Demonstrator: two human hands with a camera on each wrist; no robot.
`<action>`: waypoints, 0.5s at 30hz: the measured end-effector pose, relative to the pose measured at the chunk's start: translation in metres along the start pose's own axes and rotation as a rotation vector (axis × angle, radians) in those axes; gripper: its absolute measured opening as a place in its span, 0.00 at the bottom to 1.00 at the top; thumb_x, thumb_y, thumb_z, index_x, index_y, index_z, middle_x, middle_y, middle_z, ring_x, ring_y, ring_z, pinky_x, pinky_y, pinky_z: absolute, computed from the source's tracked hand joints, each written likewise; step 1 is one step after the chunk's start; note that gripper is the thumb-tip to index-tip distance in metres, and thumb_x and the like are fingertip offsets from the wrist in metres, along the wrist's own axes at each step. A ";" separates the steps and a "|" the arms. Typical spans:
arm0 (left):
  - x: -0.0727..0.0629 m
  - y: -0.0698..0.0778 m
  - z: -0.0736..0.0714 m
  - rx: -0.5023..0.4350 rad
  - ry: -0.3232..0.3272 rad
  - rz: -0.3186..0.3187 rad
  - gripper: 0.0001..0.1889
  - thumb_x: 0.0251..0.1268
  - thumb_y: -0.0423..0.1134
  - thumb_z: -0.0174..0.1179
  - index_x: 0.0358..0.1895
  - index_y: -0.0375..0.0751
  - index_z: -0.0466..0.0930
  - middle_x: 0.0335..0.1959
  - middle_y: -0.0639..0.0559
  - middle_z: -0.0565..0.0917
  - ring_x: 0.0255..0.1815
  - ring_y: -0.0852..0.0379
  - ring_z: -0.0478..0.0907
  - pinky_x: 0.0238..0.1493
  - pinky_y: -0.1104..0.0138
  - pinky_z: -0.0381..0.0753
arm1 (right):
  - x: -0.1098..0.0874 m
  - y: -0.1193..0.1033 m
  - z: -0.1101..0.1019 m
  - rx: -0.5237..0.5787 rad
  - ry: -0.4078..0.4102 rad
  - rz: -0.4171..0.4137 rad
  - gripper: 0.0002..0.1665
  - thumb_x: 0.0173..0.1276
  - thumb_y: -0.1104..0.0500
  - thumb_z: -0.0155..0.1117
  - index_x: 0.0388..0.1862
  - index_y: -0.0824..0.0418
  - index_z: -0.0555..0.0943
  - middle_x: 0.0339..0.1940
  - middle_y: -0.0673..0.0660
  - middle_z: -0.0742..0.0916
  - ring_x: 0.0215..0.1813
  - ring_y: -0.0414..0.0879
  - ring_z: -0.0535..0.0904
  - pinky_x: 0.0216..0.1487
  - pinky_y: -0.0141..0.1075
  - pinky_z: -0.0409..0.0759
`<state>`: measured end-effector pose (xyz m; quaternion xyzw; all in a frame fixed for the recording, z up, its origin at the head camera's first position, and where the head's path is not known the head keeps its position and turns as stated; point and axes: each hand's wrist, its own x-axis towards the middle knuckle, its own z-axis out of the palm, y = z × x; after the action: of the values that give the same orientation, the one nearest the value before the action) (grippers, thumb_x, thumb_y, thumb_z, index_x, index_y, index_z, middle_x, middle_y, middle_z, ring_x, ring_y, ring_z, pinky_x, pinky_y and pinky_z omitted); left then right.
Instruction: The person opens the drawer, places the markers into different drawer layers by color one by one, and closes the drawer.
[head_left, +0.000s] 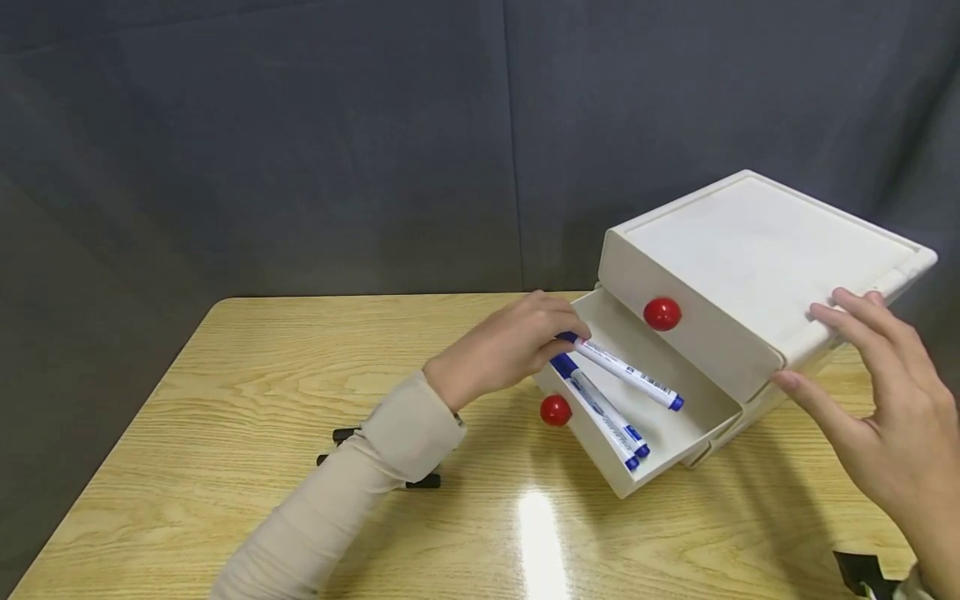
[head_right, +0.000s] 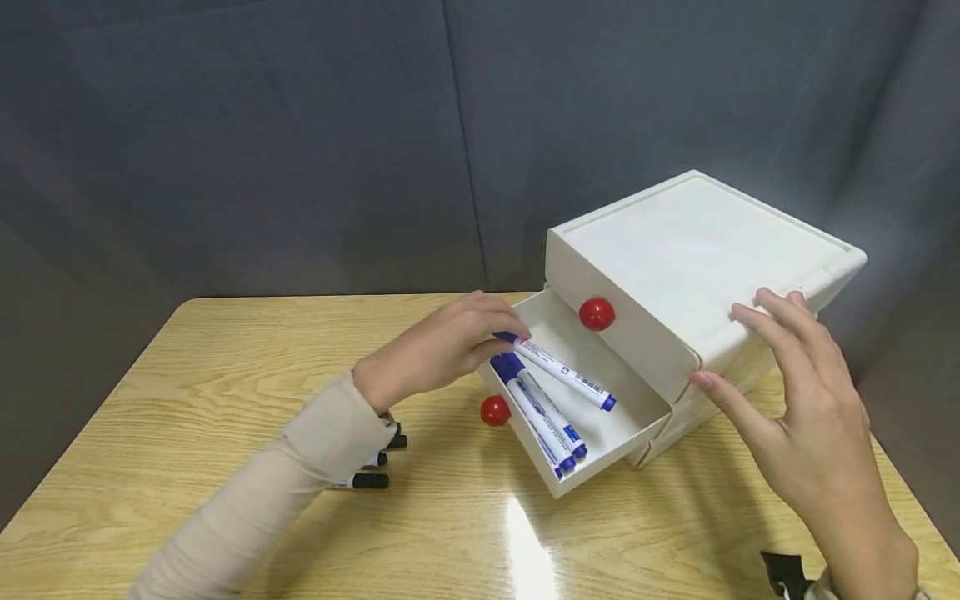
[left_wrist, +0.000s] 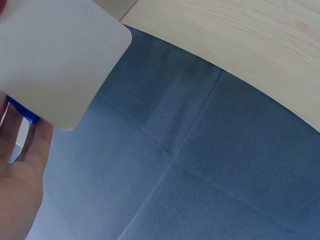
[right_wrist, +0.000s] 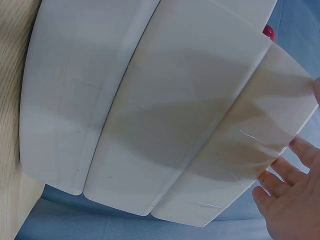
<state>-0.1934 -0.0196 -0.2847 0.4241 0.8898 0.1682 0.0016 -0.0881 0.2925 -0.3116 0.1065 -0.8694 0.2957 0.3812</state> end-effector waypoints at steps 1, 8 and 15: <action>0.001 0.000 0.001 0.005 -0.007 -0.004 0.15 0.69 0.35 0.62 0.57 0.46 0.84 0.56 0.53 0.83 0.54 0.57 0.76 0.62 0.70 0.78 | 0.000 0.000 0.000 -0.001 -0.001 0.001 0.52 0.57 0.23 0.58 0.64 0.63 0.78 0.71 0.63 0.75 0.80 0.48 0.60 0.77 0.23 0.52; 0.008 0.002 0.006 0.034 -0.033 0.009 0.15 0.67 0.35 0.64 0.56 0.46 0.84 0.55 0.54 0.84 0.56 0.58 0.75 0.65 0.70 0.76 | 0.000 -0.001 -0.001 -0.006 -0.001 0.000 0.53 0.56 0.22 0.57 0.63 0.63 0.78 0.71 0.63 0.75 0.80 0.45 0.60 0.77 0.23 0.53; 0.013 0.007 0.010 0.047 -0.069 0.031 0.14 0.67 0.36 0.64 0.54 0.47 0.85 0.54 0.56 0.85 0.54 0.58 0.74 0.60 0.72 0.76 | 0.000 -0.001 -0.001 -0.002 0.001 -0.001 0.53 0.56 0.22 0.57 0.63 0.63 0.78 0.71 0.63 0.75 0.80 0.44 0.59 0.78 0.24 0.53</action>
<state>-0.1949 -0.0027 -0.2900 0.4434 0.8862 0.1325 0.0199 -0.0867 0.2919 -0.3106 0.1064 -0.8694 0.2947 0.3820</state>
